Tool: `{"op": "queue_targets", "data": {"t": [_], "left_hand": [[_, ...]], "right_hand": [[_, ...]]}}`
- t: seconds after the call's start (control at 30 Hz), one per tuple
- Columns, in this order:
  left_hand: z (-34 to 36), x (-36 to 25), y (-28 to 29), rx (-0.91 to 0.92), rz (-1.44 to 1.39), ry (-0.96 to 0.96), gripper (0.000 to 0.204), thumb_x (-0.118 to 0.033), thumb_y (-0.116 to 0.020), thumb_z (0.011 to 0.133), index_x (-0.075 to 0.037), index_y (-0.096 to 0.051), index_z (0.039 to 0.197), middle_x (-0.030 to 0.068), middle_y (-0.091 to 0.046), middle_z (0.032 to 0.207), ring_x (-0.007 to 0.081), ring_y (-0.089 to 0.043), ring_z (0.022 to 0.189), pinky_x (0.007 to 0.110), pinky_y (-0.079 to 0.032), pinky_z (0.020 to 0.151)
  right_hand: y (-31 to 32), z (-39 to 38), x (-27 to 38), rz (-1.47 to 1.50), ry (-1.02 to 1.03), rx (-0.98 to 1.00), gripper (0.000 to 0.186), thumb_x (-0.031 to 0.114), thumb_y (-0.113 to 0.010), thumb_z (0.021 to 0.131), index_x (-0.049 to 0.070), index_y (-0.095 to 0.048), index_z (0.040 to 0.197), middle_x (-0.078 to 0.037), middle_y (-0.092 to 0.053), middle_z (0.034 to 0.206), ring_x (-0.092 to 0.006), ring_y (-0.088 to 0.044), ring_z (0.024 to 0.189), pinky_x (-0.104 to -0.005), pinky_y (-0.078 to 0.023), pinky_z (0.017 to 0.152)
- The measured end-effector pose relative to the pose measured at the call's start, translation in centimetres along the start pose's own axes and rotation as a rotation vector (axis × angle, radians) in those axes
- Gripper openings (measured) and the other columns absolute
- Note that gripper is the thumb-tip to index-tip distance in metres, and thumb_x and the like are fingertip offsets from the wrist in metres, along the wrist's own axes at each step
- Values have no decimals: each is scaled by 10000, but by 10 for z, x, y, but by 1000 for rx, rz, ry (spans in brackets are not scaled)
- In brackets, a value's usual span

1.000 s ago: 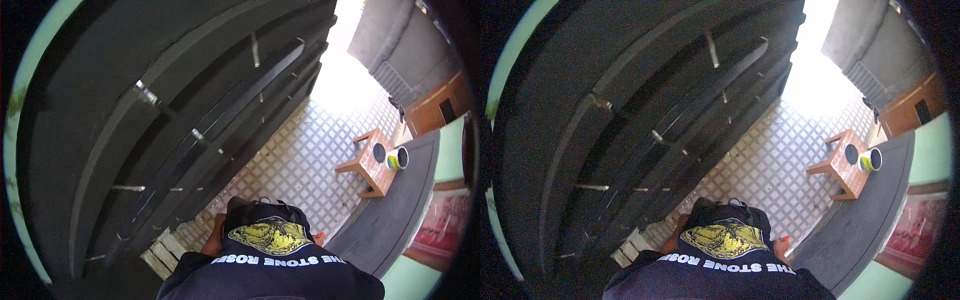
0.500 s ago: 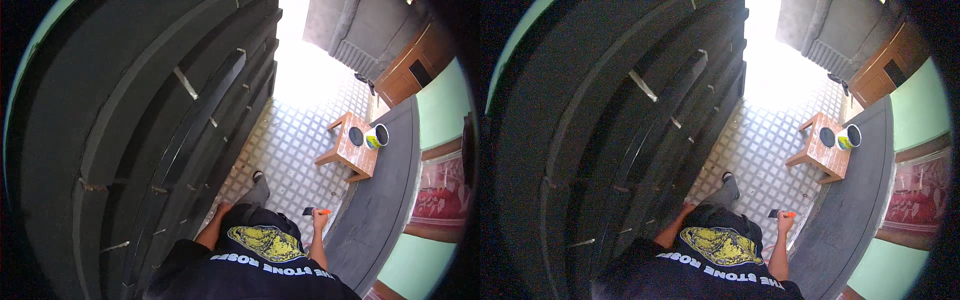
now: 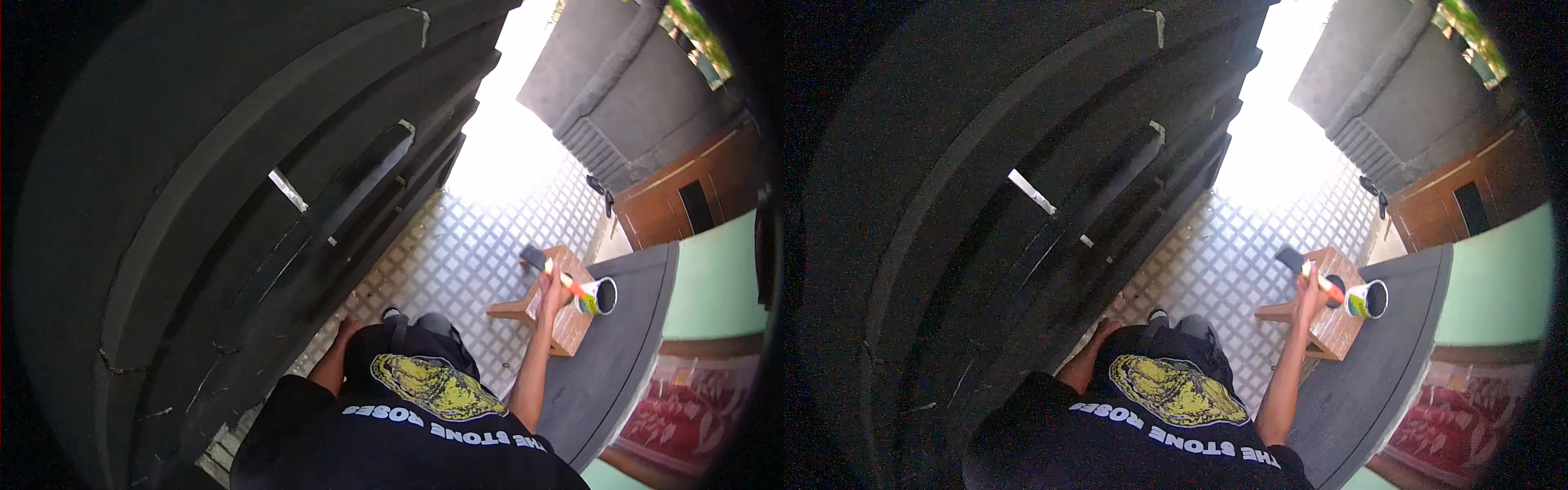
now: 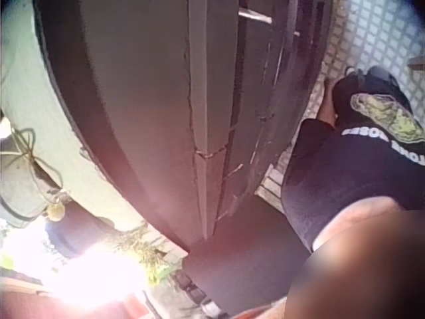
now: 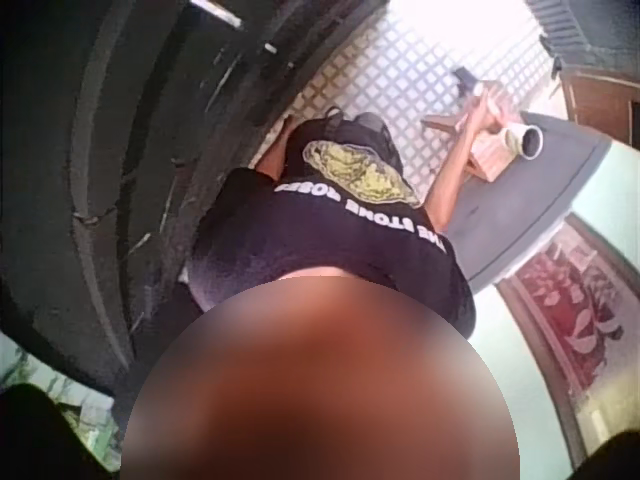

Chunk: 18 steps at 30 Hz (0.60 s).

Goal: The person is painting a dark slatted ceiling or overhang using a paintbrush.

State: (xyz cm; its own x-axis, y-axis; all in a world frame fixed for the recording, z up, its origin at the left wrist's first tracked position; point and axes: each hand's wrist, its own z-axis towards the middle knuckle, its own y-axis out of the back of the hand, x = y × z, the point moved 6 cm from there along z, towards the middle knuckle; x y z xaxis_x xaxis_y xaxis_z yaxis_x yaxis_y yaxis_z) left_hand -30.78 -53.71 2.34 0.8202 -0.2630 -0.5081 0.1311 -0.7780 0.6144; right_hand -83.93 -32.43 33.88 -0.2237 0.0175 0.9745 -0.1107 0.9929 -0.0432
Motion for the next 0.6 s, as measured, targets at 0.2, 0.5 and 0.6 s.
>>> {"op": "queue_targets", "data": {"t": [0.2,0.5,0.6], "left_hand": [[9,-17,7,-55,-578,492,327,-336,-545,850,-60,-719,823,130,-722,818,240,-711,678,388,-549,623],[-102,-72,-89,-265,-891,774,341,-264,-481,902,-10,-694,819,140,-702,734,240,-686,572,399,-550,590],[-135,-112,-139,-305,-819,707,335,-268,-489,894,-13,-691,810,139,-702,742,240,-684,591,402,-543,595]], "right_hand": [[-208,-35,68,-71,226,557,383,198,-690,916,-58,-632,1195,-133,-692,1075,-182,-676,926,-286,-575,761],[-328,-47,53,-128,808,756,266,84,-728,882,2,-696,1133,-114,-709,1033,-166,-669,933,-289,-528,799],[-334,-35,31,13,377,806,257,76,-719,887,-8,-694,1129,-125,-703,1045,-174,-664,950,-299,-535,808]]}}
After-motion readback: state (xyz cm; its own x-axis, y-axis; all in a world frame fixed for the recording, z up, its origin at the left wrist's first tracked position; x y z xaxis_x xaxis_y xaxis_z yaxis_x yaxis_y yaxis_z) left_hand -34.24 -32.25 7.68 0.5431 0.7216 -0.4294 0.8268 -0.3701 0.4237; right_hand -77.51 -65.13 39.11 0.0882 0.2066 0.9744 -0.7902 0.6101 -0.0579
